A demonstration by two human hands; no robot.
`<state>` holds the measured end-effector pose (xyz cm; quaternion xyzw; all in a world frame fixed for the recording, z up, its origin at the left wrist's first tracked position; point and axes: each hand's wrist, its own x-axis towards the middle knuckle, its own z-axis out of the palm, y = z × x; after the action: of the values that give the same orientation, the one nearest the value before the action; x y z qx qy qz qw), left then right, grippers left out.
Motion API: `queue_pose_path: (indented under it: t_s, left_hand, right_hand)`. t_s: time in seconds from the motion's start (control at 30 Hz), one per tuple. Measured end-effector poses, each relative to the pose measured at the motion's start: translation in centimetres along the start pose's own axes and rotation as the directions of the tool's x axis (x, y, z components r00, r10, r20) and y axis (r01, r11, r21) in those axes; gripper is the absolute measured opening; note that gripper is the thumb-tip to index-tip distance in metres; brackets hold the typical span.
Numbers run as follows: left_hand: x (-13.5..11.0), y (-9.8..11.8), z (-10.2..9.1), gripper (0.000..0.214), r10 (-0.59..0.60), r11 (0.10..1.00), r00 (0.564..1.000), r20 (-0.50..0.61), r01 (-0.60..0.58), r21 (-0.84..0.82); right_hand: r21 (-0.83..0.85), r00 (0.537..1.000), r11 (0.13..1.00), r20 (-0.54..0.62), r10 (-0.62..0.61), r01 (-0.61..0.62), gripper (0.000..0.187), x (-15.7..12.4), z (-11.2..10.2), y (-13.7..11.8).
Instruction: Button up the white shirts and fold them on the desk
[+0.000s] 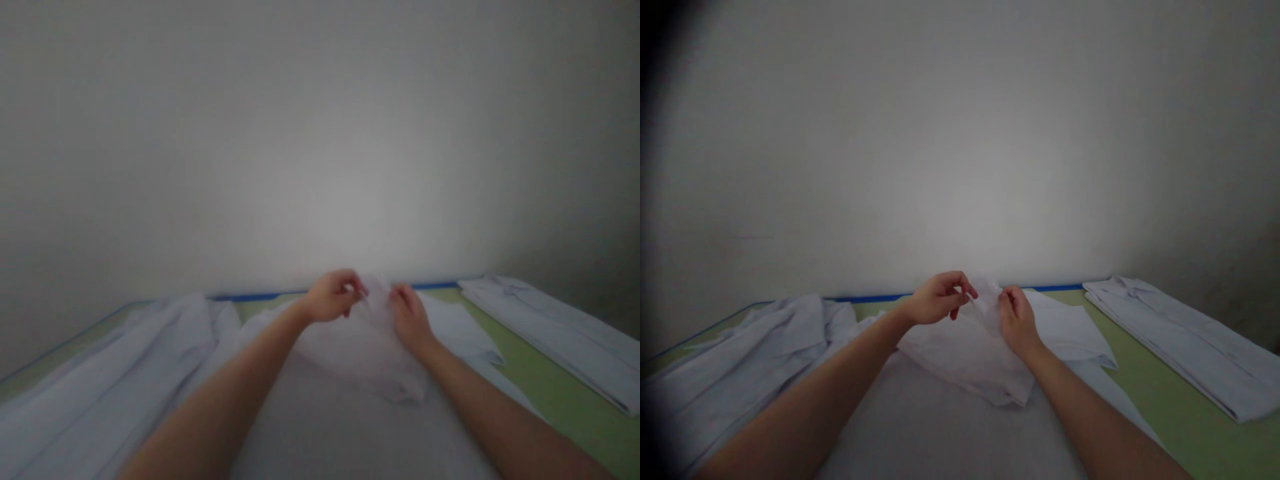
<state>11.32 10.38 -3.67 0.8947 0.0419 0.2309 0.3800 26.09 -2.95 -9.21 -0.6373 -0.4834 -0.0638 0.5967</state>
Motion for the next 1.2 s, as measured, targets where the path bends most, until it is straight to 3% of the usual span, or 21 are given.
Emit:
queue_pose_path:
  t_s: [0.1,0.2,0.27,0.37,0.5,0.63,0.73,0.93,1.07,1.2]
  left_hand:
    - [0.0,0.3,0.6,0.014,-0.015,0.994,0.997,0.072,0.023,-0.104]
    - [0.1,0.4,1.1,0.014,-0.003,0.989,0.996,0.088,0.016,-0.15]
    - [0.1,0.4,1.3,0.016,0.013,0.987,0.996,0.085,0.001,-0.159]
    - [0.1,0.4,1.5,0.017,0.053,0.986,0.996,0.066,-0.042,-0.16]
    - [0.2,0.2,1.5,0.017,0.114,0.982,0.992,0.051,-0.105,-0.154]
    - [0.3,0.0,1.4,0.017,0.138,0.983,0.99,-0.028,-0.14,-0.121]
    - [0.4,-0.1,1.3,0.017,0.148,0.986,0.986,-0.08,-0.153,-0.062]
    - [0.2,0.2,0.9,0.017,0.184,0.983,0.981,-0.068,-0.182,0.029]
    - [0.0,0.5,1.0,0.015,0.187,0.979,0.98,-0.063,-0.181,0.088]
    - [0.1,0.7,1.1,0.013,0.208,0.972,0.975,-0.076,-0.198,0.123]
  right_hand:
    - [-0.093,0.993,0.99,0.049,-0.106,0.11,0.016,-0.2,0.0,-0.3]
    - [-0.039,0.973,0.979,0.129,-0.193,0.2,0.01,-0.5,0.0,-0.9]
    - [0.083,0.968,0.986,0.191,-0.161,0.148,0.008,-0.7,0.1,-1.1]
    - [0.262,0.974,0.964,0.224,-0.019,-0.041,0.008,-0.6,0.4,-1.2]
    - [0.394,0.962,0.907,0.269,0.045,-0.152,0.025,-0.2,0.3,-1.7]
    - [0.295,0.949,0.948,0.316,0.02,-0.118,0.019,0.2,-0.2,-2.5]
    - [0.2,0.962,0.976,0.271,0.03,-0.087,0.02,0.4,-0.4,-2.5]
    - [0.146,0.971,0.989,0.238,-0.013,-0.022,0.018,0.1,0.0,-1.7]
    - [0.002,0.981,0.994,0.162,-0.108,0.11,0.014,-0.3,0.1,-1.5]
    - [-0.078,0.955,0.961,0.159,-0.249,0.264,0.014,-0.4,-0.1,-1.4]
